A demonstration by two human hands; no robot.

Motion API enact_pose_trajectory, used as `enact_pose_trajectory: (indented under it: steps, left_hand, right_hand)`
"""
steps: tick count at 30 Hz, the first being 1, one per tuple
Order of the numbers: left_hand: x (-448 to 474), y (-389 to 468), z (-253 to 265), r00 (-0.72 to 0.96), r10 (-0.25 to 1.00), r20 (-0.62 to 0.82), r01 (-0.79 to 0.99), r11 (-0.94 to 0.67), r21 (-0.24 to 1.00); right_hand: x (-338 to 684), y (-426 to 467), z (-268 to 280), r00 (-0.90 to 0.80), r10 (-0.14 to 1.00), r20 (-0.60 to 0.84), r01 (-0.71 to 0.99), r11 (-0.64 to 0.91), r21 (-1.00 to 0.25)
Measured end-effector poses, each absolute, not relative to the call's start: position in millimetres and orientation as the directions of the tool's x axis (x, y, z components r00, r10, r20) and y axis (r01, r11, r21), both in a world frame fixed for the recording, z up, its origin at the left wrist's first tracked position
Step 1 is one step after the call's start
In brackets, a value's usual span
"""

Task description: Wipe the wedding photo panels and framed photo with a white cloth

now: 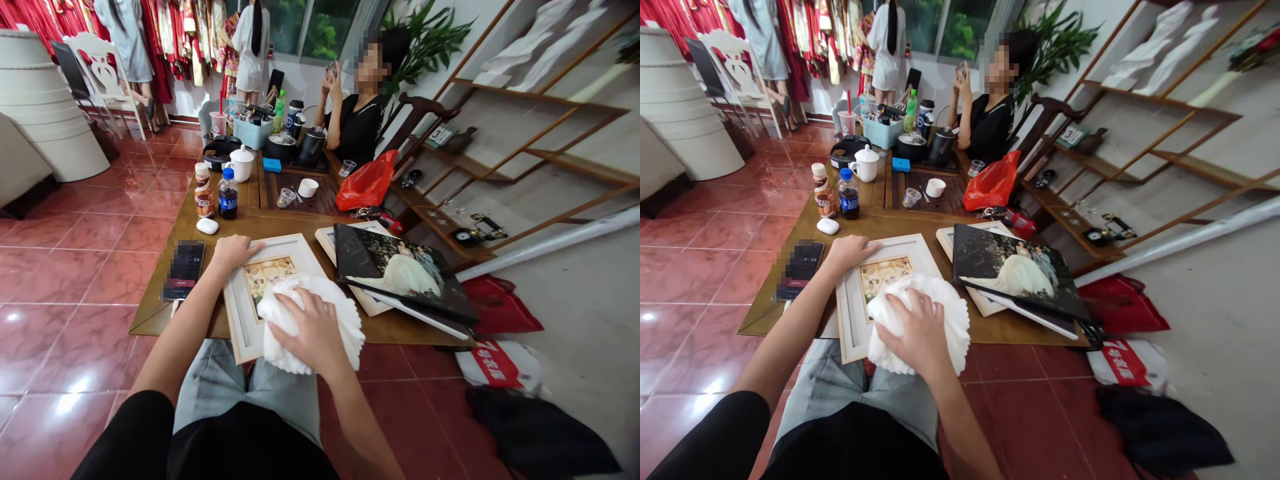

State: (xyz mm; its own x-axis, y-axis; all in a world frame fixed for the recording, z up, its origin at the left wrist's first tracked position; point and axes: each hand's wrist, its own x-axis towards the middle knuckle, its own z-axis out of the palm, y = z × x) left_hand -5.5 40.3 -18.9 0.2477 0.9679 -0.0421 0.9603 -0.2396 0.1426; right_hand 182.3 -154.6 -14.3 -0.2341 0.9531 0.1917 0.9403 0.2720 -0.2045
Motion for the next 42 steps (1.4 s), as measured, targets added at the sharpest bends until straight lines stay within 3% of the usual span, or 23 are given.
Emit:
enact_pose_trajectory:
  steps: [5, 11, 17, 22, 30, 37, 42]
  left_hand:
    - [-6.7, 41.8, -20.5, 0.242, 0.970, -0.036, 0.961, -0.235, 0.144]
    - [-8.9, 41.1, -17.4, 0.253, 0.967, -0.038, 0.960, -0.246, 0.135]
    - [-8.6, 40.5, -17.9, 0.263, 0.964, -0.037, 0.958, -0.256, 0.127]
    - [-7.2, 40.1, -19.8, 0.250, 0.968, -0.031, 0.961, -0.244, 0.126]
    - [-7.3, 39.5, -20.0, 0.241, 0.970, -0.021, 0.962, -0.236, 0.137]
    - [-7.0, 39.2, -18.3, 0.257, 0.966, -0.031, 0.956, -0.249, 0.156]
    - [-5.9, 37.8, -18.0, 0.255, 0.966, -0.033, 0.957, -0.247, 0.153]
  right_hand:
    - [146.2, -151.3, -4.7, -0.360, 0.926, 0.109, 0.887, 0.377, -0.268]
    - [158.5, -138.4, -3.3, -0.323, 0.943, 0.081, 0.883, 0.331, -0.333]
    - [189.1, -115.8, -5.8, -0.137, 0.985, 0.101, 0.948, 0.160, -0.276]
    - [169.9, -115.0, -12.4, -0.192, 0.974, 0.117, 0.958, 0.211, -0.193]
    - [144.5, -109.8, -9.2, -0.375, 0.919, 0.120, 0.890, 0.393, -0.231]
    - [181.3, -90.5, -13.6, -0.123, 0.980, 0.159, 0.980, 0.145, -0.139]
    - [175.6, -90.6, -15.3, -0.181, 0.974, 0.138, 0.969, 0.201, -0.141]
